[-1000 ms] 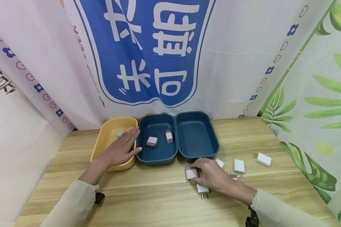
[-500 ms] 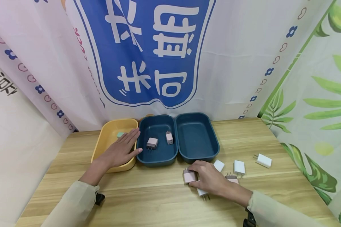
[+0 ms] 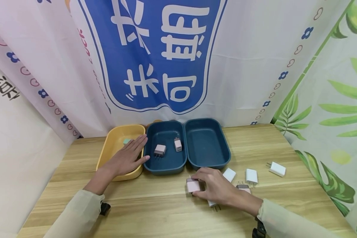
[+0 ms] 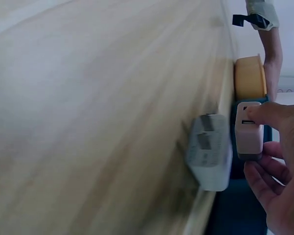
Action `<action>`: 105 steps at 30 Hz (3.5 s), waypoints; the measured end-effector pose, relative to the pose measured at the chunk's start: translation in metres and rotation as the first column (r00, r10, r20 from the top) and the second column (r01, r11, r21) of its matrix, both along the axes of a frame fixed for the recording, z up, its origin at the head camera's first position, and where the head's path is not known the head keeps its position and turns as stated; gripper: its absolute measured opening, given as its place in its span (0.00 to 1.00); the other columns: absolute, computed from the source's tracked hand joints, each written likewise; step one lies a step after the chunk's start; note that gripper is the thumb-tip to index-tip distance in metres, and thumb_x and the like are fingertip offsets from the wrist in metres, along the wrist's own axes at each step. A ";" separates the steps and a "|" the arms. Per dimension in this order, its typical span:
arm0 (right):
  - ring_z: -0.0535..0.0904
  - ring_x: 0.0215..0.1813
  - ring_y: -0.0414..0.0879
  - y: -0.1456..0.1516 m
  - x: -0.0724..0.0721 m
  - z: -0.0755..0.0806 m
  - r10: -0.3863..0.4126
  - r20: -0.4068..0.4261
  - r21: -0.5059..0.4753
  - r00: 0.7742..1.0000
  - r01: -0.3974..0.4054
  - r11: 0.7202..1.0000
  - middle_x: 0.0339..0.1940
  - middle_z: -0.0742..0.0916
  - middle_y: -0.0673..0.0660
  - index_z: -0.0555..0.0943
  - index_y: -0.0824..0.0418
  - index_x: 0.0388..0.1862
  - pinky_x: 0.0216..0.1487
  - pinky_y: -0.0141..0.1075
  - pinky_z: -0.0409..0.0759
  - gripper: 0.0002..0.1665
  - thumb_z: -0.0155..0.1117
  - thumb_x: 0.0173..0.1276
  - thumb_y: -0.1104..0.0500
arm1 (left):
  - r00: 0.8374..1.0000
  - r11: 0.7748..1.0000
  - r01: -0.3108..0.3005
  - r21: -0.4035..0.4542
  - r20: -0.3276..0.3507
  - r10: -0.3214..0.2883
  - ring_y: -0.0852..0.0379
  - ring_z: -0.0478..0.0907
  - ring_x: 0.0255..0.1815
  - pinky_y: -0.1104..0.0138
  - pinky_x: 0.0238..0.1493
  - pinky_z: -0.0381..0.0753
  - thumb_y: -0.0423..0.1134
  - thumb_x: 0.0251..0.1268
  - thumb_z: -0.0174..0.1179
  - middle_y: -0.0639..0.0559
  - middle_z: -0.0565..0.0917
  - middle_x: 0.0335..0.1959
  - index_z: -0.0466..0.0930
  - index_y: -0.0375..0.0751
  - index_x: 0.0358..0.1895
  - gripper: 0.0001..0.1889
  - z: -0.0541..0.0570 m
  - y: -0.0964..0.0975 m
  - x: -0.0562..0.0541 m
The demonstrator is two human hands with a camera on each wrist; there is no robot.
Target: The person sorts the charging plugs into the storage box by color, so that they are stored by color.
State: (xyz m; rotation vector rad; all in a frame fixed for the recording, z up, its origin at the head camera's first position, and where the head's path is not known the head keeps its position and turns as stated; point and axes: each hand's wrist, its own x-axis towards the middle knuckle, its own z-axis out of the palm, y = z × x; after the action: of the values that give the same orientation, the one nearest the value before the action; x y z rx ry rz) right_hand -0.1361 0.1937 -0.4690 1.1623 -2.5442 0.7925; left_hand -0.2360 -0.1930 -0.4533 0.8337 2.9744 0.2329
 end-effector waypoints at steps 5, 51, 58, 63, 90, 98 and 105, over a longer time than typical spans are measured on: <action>0.88 0.47 0.42 -0.004 -0.006 0.011 0.041 0.024 -0.066 0.999 -0.040 0.997 0.47 0.91 0.51 0.90 0.62 0.50 0.45 0.37 0.90 0.25 0.88 0.54 0.55 | 1.000 1.000 -0.002 -0.002 -0.001 0.002 0.48 0.39 0.90 0.49 0.88 0.41 0.71 0.82 0.38 0.48 0.42 0.90 0.42 0.42 0.88 0.47 0.000 0.000 0.000; 0.89 0.46 0.45 -0.063 -0.096 0.048 0.037 0.239 -0.096 0.970 -0.015 0.995 0.48 0.92 0.54 0.91 0.60 0.51 0.50 0.38 0.90 0.25 0.87 0.57 0.53 | 1.000 1.000 -0.006 -0.006 -0.007 0.006 0.45 0.41 0.89 0.48 0.87 0.42 0.73 0.80 0.37 0.47 0.42 0.90 0.42 0.42 0.88 0.48 0.000 0.000 0.002; 0.89 0.46 0.46 -0.078 -0.110 0.039 0.044 0.232 -0.064 0.972 -0.030 0.998 0.46 0.92 0.54 0.91 0.61 0.52 0.50 0.39 0.90 0.25 0.86 0.58 0.51 | 1.000 1.000 -0.009 -0.010 -0.007 0.009 0.46 0.41 0.89 0.48 0.87 0.42 0.74 0.80 0.36 0.48 0.42 0.90 0.42 0.43 0.88 0.48 0.000 0.000 0.002; 0.88 0.45 0.48 -0.087 -0.115 0.033 0.067 0.247 -0.063 0.967 -0.053 0.997 0.44 0.91 0.53 0.91 0.61 0.51 0.49 0.38 0.89 0.24 0.86 0.58 0.53 | 1.000 1.000 -0.007 -0.007 -0.007 0.007 0.45 0.41 0.89 0.48 0.87 0.43 0.73 0.80 0.37 0.48 0.42 0.90 0.43 0.42 0.88 0.48 0.000 0.001 0.001; 0.90 0.50 0.55 -0.103 -0.120 0.022 0.071 0.268 -0.066 0.961 -0.055 0.996 0.49 0.91 0.61 0.89 0.67 0.55 0.53 0.48 0.90 0.25 0.83 0.62 0.56 | 1.000 1.000 0.003 -0.009 -0.012 -0.003 0.46 0.41 0.89 0.48 0.87 0.42 0.72 0.81 0.37 0.48 0.42 0.90 0.41 0.42 0.88 0.48 0.000 0.001 0.001; 0.90 0.52 0.56 -0.099 -0.115 0.028 0.090 0.295 -0.087 0.951 -0.067 0.994 0.50 0.91 0.61 0.88 0.67 0.57 0.55 0.47 0.89 0.26 0.82 0.64 0.54 | 1.000 1.000 0.004 -0.013 -0.010 -0.005 0.46 0.40 0.89 0.48 0.87 0.42 0.72 0.81 0.38 0.48 0.42 0.90 0.42 0.42 0.88 0.48 0.001 0.002 0.001; 0.89 0.51 0.57 -0.091 -0.113 0.033 0.108 0.280 -0.091 0.954 -0.085 0.992 0.52 0.91 0.62 0.88 0.67 0.57 0.55 0.47 0.89 0.26 0.82 0.64 0.55 | 1.000 1.000 0.004 -0.016 -0.007 -0.004 0.45 0.41 0.89 0.48 0.87 0.42 0.72 0.81 0.38 0.47 0.42 0.90 0.42 0.42 0.88 0.48 0.001 0.001 0.001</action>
State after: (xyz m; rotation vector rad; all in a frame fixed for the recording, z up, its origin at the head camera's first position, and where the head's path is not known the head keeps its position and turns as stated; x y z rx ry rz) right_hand -0.2492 0.1026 -0.4356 1.2344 -2.6681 1.1490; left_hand -0.2353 -0.1916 -0.4520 0.8407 2.9765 0.2070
